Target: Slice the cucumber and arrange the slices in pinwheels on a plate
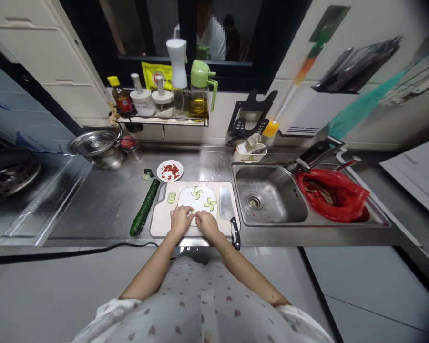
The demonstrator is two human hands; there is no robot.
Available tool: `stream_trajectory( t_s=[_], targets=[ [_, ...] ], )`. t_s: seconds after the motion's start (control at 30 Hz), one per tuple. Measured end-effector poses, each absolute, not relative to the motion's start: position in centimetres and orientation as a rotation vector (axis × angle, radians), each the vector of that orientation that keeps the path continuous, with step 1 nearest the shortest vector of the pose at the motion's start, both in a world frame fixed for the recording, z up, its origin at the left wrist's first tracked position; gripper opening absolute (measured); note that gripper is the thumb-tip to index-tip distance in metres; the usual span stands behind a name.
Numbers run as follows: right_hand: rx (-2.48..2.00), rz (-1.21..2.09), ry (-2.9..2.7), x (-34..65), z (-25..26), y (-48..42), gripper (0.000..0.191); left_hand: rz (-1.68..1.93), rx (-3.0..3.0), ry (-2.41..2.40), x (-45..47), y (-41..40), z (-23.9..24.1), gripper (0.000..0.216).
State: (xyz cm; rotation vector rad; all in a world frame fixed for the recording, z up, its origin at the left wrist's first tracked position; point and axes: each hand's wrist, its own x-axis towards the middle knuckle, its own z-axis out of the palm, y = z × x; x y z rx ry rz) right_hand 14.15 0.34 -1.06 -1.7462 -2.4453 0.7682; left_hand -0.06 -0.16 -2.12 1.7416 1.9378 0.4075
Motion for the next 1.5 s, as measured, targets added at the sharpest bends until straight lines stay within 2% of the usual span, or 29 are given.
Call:
stream_trajectory(
  t_s=[0.37,1.5],
  targets=[
    [-1.797,0.737,-2.566,13.9,-0.1,-0.2,0.031,0.274,1.757,1.948,-0.1,-0.3,-1.2,0.022],
    [-1.794,0.651,-2.668,13.4,0.2,-0.3,0.037,0.278,1.769,1.963,0.0,-0.6,-1.5,0.022]
  ],
)
